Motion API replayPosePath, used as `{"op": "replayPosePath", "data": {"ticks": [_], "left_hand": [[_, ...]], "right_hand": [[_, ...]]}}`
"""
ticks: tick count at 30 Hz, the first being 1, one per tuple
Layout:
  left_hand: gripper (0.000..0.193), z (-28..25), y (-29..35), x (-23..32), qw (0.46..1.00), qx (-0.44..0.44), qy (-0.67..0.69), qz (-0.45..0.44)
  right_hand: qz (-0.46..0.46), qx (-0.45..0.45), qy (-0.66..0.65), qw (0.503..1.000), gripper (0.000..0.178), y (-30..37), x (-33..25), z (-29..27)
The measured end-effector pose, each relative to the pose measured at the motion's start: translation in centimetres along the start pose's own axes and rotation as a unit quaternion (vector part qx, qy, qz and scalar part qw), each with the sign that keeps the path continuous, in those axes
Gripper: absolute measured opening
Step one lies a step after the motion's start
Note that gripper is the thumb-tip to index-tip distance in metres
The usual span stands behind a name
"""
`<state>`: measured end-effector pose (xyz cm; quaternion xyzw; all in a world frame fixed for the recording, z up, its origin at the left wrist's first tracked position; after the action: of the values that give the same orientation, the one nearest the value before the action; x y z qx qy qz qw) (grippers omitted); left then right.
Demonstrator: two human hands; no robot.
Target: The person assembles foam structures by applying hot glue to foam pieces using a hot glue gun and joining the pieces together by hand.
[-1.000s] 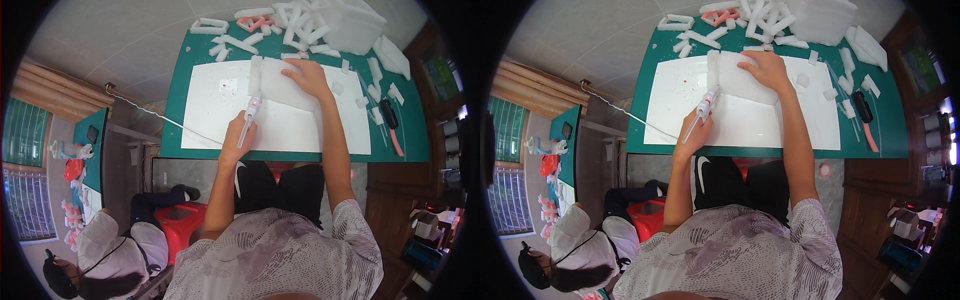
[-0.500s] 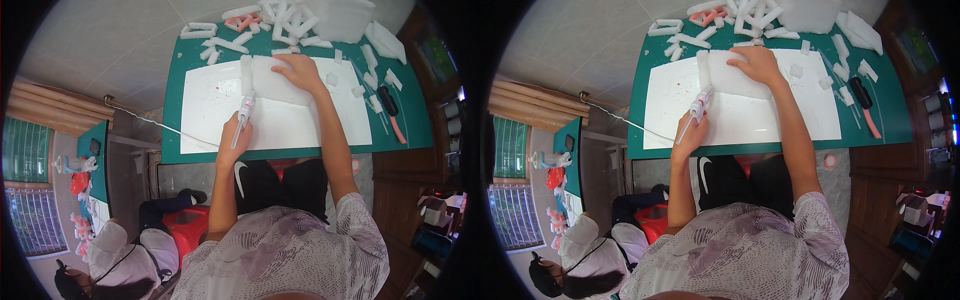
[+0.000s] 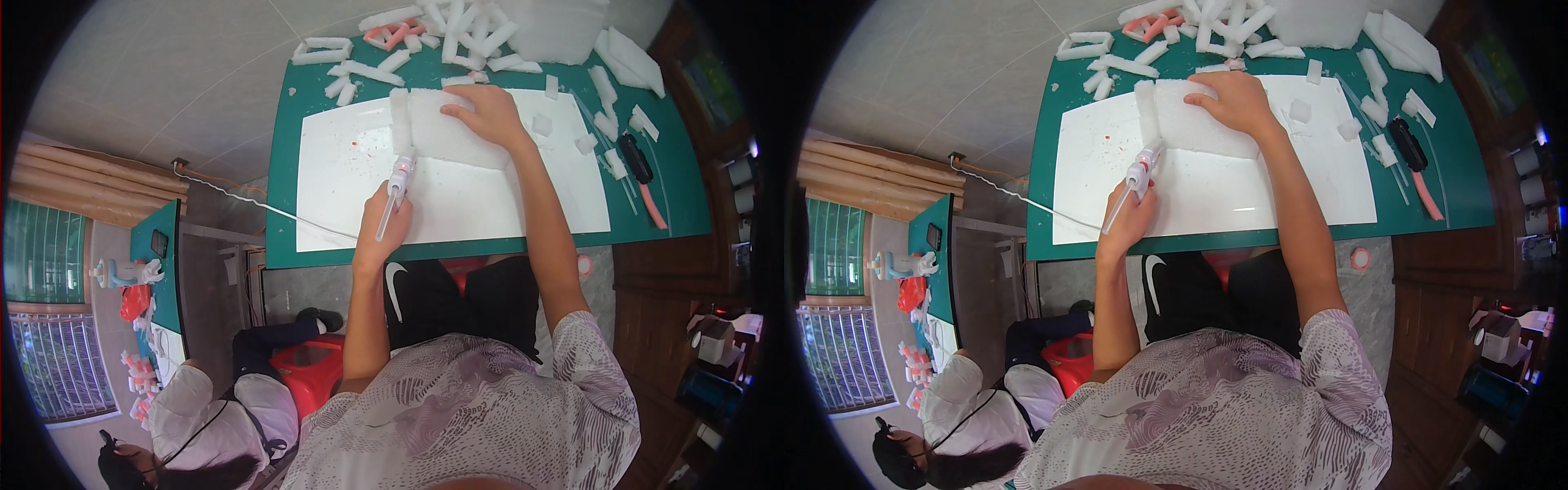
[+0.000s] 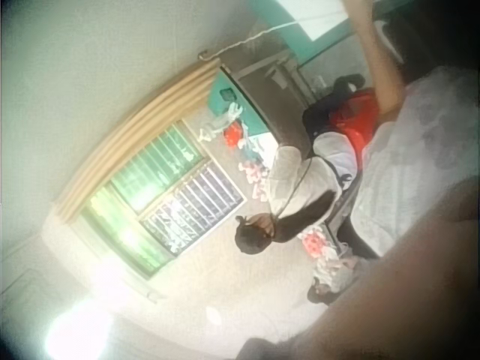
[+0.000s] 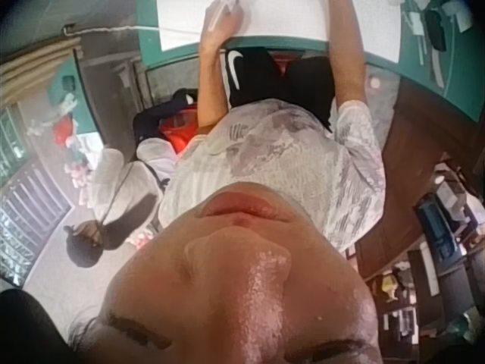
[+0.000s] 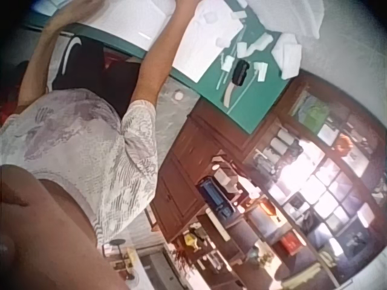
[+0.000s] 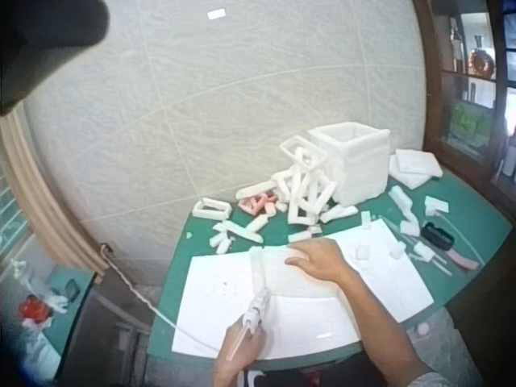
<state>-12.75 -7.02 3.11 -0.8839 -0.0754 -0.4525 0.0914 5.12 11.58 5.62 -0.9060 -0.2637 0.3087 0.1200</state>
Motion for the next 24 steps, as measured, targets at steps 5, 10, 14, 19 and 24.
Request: {"op": "replayPosePath", "data": {"ticks": [5,10,14,19,24], "left_hand": [[0.023,-0.01,-0.03,-0.14,1.000,-0.001,0.004,-0.011],[0.023,-0.05,-0.06,-0.44,1.000,-0.001,-0.006,0.002],[0.023,0.15,-0.16,-0.21,1.000,-0.002,-0.010,0.013],[0.023,0.11,-0.16,-0.64,1.000,-0.005,-0.007,0.014],[0.024,0.10,-0.13,-0.19,1.000,-0.007,-0.005,0.007]], "right_hand": [[-0.001,0.002,0.015,1.000,0.044,0.04,-0.15,-0.04],[-0.003,0.007,0.010,1.000,0.044,-0.03,-0.29,0.04],[-0.007,0.010,0.013,1.000,0.044,0.08,0.05,-0.08],[-0.003,0.005,0.013,1.000,0.044,0.04,-0.29,-0.21],[0.001,0.008,0.013,1.000,0.044,0.14,-0.13,-0.23]]}}
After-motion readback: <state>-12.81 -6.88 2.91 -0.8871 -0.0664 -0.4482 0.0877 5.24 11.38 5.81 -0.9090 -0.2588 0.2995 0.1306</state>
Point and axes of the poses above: each hand's wrist, its own y-axis away from the middle knuckle, its own z-axis out of the palm, x = y × z, the point moved 4 cm from there along -y, towards the middle knuckle, and after that the axes turned 5 degrees about z, right-handed, at the moved point
